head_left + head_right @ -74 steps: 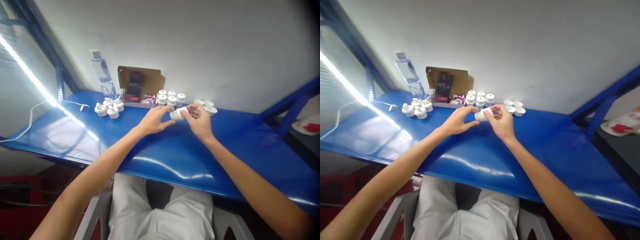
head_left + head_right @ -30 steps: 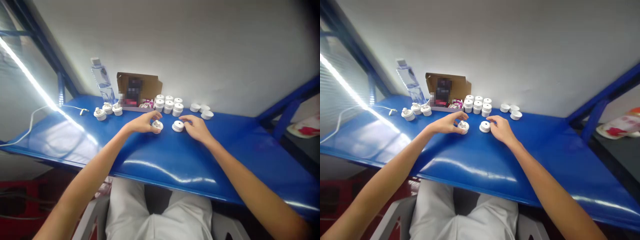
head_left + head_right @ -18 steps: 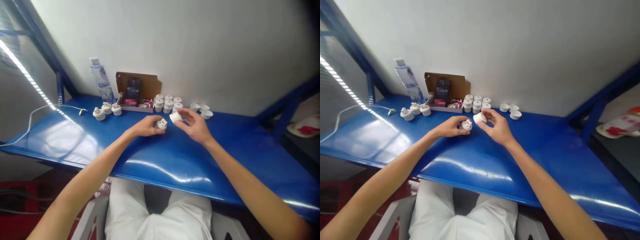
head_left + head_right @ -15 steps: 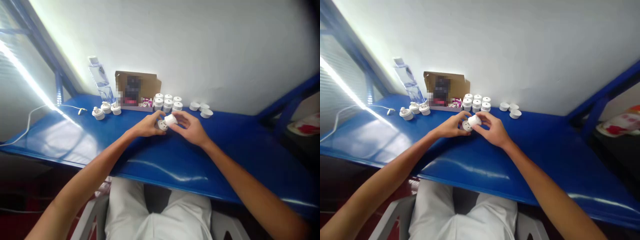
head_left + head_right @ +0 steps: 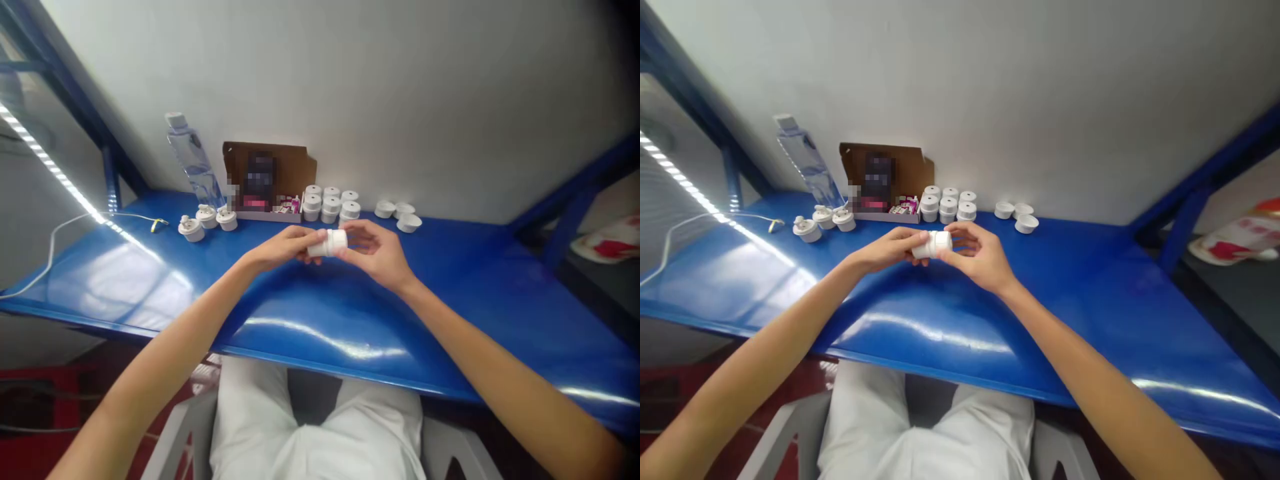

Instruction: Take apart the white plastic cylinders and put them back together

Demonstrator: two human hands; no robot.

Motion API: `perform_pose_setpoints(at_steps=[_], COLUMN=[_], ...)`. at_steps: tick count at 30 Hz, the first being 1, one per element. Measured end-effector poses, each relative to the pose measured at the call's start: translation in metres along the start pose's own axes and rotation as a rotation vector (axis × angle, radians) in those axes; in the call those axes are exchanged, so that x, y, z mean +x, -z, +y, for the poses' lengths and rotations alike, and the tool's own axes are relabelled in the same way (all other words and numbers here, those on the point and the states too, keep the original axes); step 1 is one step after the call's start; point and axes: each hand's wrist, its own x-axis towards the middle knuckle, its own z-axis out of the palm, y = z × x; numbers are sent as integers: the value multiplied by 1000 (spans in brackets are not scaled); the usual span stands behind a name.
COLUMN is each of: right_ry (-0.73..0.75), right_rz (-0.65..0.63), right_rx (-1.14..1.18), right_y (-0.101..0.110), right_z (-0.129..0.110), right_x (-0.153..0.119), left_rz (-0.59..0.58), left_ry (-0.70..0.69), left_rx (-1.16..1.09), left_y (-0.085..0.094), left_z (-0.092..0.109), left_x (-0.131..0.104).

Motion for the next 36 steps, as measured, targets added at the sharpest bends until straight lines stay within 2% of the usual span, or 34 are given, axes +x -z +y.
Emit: perform_pose_setpoints(at_steps=[2,5,7,9,10,11,14,15,16,20,21,23,26,27,29,33,36], right_ry=[33,181,118,-20,-43,-16,208,232,199,-196,-247,-199,-1,9,-117,-540,-673], right_rz=[8,-3,38,87,98,91,30,19,21,63,61,61,66,72,82,61,27], right_rx=[-32,-141,-144,-107,-103,-117,-194,-194,-168,73,116,121,26,22,101,367,491], right_y=[-2,-4,-6,-7,-8,-7,-6,-6,-6,-9,-10,-11,-11,-11,-12,-14,-16], right_z=[0,-1,1,3,3,2,-2,-3,-4,3,5,7,3,1,0,7,11], right_x=[-2,-4,-5,-6,-6,-6,-6,-5,-5,-1,-1,-1,-2,-3,-2,1,2], left_rz=[13,26,30,57,69,80,88,87,86,92,107,138,123,110,108,142,133], left_ry=[-10,23,44,0,-24,-36,7,22,21,-95,-129,-156,-84,-68,-107,-293,-386], left_rx=[-4,-86,-101,-55,-39,-42,-132,-151,-150,-65,-56,-61,-70,-66,-40,89,194], left_y=[-2,-6,-8,-11,-11,-12,-13,-13,-13,-14,-14,-13,-11,-11,-12,-17,-21], left_z=[-2,-5,-5,-7,-8,-9,-11,-11,-11,-8,-8,-9,-13,-14,-15,-12,-10], left_x=[1,3,3,4,4,4,5,5,4,2,2,4,6,7,7,5,5])
